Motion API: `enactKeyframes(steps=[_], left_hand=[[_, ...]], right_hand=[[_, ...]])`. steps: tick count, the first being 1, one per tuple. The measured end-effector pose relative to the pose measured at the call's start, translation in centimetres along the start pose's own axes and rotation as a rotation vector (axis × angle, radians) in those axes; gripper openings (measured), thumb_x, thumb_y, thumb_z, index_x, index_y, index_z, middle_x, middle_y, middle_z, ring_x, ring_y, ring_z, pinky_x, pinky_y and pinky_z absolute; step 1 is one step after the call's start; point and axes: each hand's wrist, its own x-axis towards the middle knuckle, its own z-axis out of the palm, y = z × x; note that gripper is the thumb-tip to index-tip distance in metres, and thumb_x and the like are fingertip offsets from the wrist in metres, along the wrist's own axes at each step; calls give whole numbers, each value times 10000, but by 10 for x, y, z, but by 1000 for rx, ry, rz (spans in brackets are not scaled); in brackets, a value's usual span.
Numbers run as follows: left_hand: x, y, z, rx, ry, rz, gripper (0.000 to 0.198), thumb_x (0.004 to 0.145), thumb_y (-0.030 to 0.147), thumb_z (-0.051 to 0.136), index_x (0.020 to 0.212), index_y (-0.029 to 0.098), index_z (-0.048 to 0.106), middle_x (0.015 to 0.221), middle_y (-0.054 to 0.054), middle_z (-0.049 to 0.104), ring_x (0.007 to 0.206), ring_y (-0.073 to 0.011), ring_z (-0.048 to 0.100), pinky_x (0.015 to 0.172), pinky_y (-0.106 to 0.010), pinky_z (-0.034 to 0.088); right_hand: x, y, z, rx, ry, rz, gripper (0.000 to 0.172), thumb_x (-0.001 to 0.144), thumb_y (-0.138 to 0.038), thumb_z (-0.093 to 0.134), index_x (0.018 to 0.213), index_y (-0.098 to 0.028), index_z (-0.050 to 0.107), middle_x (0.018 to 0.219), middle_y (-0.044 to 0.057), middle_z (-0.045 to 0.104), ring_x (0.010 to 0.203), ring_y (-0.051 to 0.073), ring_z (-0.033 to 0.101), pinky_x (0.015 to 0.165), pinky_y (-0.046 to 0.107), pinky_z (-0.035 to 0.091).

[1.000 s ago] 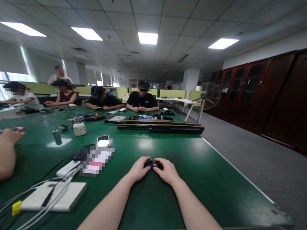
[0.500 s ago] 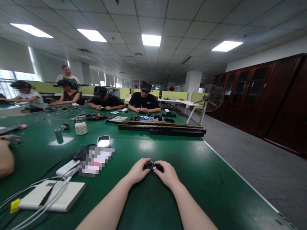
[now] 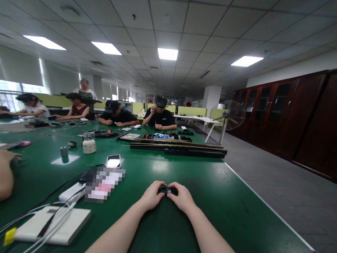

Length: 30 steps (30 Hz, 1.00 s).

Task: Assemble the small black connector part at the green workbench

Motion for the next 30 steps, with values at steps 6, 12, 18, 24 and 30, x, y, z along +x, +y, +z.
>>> enactKeyframes(steps=[6,12,18,24,30], left_hand=[[13,-1,1,44,-42,-90,380,727,123,558,1107,134,541,1097,-106,564,1013,-213,547,925,-321,414],[13,-5,5,62,30,10,407,740,100,529,1139,177,529,1178,-87,523,1090,-202,507,975,-315,376],[11,-7,5,30,38,-4,427,764,114,513,1190,147,499,1193,-103,517,1082,-204,516,968,-314,390],[6,-8,5,19,47,-22,415,771,120,521,1186,141,504,1176,-105,534,1065,-201,535,961,-317,399],[4,-9,4,24,46,4,402,770,118,530,1169,162,521,1182,-96,539,1076,-204,531,969,-330,394]], right_hand=[[10,2,4,95,15,76,310,643,-229,629,949,-266,604,931,-11,674,881,176,615,791,283,449],[9,5,12,28,74,116,292,669,-220,607,953,-287,608,961,-14,670,915,177,608,807,287,439],[11,4,14,10,92,151,278,697,-241,607,970,-293,606,953,-15,670,903,167,608,800,278,437],[3,0,13,-64,82,133,228,721,-280,594,948,-282,617,953,-4,669,918,186,589,802,295,425],[-3,-3,10,-83,78,113,206,728,-282,590,930,-281,630,972,-8,669,930,183,579,816,297,414]])
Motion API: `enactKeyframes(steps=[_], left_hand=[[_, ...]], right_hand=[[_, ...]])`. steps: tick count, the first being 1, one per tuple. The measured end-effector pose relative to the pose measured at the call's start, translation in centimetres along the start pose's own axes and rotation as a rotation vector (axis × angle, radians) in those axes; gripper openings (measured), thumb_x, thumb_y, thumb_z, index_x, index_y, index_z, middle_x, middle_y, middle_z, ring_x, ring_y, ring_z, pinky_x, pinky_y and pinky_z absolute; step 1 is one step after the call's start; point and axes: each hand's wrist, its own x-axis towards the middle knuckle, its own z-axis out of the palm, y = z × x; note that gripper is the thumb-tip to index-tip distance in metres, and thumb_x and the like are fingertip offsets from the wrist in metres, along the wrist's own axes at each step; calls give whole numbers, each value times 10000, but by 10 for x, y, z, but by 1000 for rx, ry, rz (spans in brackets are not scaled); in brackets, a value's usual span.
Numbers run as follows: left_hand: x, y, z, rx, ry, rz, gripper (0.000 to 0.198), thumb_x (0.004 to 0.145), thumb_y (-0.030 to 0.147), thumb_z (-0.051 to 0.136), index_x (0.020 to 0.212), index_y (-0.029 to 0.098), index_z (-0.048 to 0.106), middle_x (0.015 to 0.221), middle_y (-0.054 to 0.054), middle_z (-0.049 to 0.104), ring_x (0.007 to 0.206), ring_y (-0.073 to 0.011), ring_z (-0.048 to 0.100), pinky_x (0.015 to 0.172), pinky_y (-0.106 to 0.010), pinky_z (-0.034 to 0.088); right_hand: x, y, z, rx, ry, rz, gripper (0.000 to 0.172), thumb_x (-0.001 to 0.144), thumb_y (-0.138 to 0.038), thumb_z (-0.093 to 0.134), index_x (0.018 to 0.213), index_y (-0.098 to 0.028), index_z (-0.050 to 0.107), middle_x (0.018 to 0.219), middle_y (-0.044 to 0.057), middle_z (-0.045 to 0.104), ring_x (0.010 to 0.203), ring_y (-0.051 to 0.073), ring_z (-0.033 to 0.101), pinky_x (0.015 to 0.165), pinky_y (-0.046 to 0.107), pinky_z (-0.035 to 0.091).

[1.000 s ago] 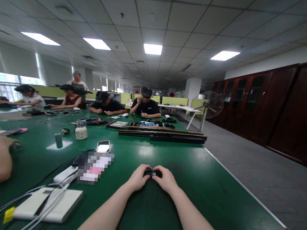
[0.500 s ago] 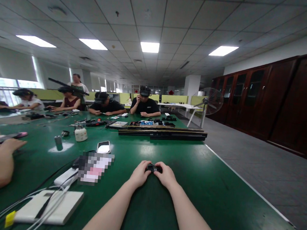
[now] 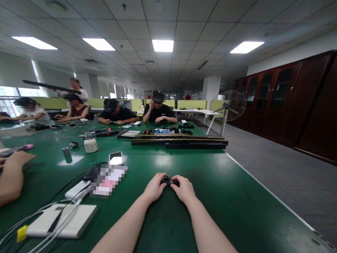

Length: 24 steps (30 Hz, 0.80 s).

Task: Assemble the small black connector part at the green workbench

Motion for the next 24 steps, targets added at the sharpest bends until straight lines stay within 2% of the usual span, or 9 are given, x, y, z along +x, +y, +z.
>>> enactKeyframes(steps=[4,9,17,24], left_hand=[[0,1,0,-16,-2,-4,401,760,130,546,1160,155,529,1209,-107,522,1068,-209,538,960,-334,403],[-1,0,1,-54,-2,-42,531,718,147,605,1230,158,466,1210,-106,519,998,-198,569,927,-321,427],[-1,0,0,14,-1,-57,413,745,198,585,1153,163,534,1130,-90,528,997,-196,561,921,-298,417],[-3,7,-5,46,2,-26,336,739,166,585,1073,163,554,1071,-83,540,978,-193,551,909,-305,420]], right_hand=[[0,-1,0,-7,3,2,238,704,-272,609,941,-271,632,980,-5,668,929,192,580,815,303,417],[0,1,1,4,11,-15,210,723,-275,594,929,-273,635,983,-6,669,938,191,580,820,308,418],[1,2,2,36,21,-27,203,727,-274,591,924,-266,636,984,-5,671,936,189,586,825,306,421],[3,6,4,72,25,-61,201,728,-279,597,925,-266,634,996,-11,668,942,175,589,832,292,422]])
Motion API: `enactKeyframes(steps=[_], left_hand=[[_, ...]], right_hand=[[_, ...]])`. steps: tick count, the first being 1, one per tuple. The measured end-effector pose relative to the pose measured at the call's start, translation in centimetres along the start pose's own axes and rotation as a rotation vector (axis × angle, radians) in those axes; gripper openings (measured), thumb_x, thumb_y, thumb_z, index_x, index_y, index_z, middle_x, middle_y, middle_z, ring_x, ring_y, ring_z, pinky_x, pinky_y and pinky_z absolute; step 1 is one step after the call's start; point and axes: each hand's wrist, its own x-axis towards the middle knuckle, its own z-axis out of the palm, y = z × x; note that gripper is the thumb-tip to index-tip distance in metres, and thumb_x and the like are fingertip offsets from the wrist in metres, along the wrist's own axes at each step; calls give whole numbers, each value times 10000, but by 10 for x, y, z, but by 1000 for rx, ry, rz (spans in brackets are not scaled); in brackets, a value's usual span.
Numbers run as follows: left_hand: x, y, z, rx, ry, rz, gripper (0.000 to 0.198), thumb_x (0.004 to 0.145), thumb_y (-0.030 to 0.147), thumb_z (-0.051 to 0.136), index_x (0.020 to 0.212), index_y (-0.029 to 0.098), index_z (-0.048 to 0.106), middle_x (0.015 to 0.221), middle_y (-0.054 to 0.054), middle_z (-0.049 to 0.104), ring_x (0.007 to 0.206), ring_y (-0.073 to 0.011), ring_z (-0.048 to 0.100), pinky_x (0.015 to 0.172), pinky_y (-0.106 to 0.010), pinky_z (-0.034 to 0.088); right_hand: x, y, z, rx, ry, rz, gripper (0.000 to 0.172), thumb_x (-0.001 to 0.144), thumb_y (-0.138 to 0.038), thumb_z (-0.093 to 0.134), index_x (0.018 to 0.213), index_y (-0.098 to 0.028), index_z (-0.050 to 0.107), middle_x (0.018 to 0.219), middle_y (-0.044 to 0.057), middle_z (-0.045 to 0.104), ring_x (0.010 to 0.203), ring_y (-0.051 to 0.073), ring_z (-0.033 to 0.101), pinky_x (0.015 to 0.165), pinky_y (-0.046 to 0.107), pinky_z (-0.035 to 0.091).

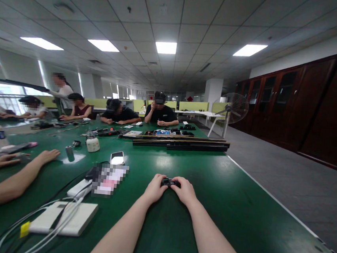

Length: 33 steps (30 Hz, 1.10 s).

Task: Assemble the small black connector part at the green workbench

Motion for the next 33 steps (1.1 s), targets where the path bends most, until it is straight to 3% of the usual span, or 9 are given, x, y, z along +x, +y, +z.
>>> enactKeyframes(steps=[12,23,33], left_hand=[[1,-5,3,-54,16,-60,374,737,144,593,1106,181,541,1118,-75,556,983,-183,572,899,-291,437],[0,1,0,-65,9,-77,391,727,129,602,1112,160,545,1104,-82,562,968,-185,573,895,-294,439],[0,-3,2,-82,13,-74,468,721,93,581,1179,154,512,1163,-84,541,967,-177,568,906,-286,433]], right_hand=[[3,4,2,66,27,20,210,722,-240,572,923,-255,630,1011,4,653,967,174,579,869,309,425],[2,1,-1,101,43,91,234,724,-254,553,944,-246,632,949,10,674,883,184,597,813,318,453],[2,0,0,194,135,104,271,714,-258,528,967,-210,612,929,26,674,847,171,607,792,305,466]])
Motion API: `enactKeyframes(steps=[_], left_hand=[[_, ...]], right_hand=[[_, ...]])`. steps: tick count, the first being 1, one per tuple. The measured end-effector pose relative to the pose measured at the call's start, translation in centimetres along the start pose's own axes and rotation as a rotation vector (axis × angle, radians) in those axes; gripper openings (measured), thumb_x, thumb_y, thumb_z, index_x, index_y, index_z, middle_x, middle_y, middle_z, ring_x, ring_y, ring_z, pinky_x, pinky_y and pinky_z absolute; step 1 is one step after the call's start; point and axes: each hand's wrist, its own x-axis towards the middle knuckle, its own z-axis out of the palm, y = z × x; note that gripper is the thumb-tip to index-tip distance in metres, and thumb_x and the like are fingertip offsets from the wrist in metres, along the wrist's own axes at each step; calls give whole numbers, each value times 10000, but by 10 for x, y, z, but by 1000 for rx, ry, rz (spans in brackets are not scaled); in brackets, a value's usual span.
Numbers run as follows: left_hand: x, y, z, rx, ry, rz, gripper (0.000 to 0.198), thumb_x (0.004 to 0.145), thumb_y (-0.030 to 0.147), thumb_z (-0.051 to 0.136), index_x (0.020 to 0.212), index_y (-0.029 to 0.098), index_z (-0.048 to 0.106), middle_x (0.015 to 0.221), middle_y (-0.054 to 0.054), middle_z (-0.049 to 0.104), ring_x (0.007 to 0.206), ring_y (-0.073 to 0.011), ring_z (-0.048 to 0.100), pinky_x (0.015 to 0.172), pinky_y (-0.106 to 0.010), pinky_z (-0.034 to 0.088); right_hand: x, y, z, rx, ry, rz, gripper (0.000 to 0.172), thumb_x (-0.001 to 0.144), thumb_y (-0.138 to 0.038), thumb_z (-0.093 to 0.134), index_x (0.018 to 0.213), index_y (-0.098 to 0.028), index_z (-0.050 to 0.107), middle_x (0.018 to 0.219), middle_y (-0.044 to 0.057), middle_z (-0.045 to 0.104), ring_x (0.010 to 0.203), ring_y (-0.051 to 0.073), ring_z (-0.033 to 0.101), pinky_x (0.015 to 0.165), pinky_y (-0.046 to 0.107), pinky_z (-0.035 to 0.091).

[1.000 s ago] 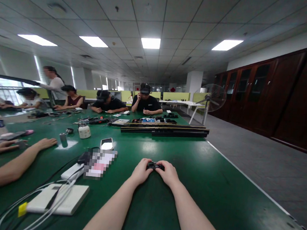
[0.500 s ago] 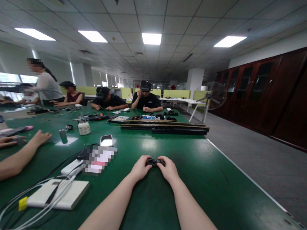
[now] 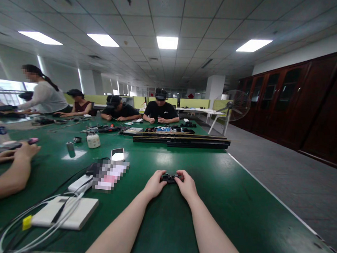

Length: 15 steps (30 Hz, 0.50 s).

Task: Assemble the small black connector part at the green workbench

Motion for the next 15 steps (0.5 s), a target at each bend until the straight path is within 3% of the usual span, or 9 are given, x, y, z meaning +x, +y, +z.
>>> enactKeyframes(steps=[15], left_hand=[[-1,3,-3,23,-4,25,430,714,94,578,1131,193,550,1126,-50,557,892,-169,573,865,-286,453]], right_hand=[[1,1,-1,15,139,16,274,737,-276,474,954,-202,623,955,46,672,858,193,606,829,345,470]])
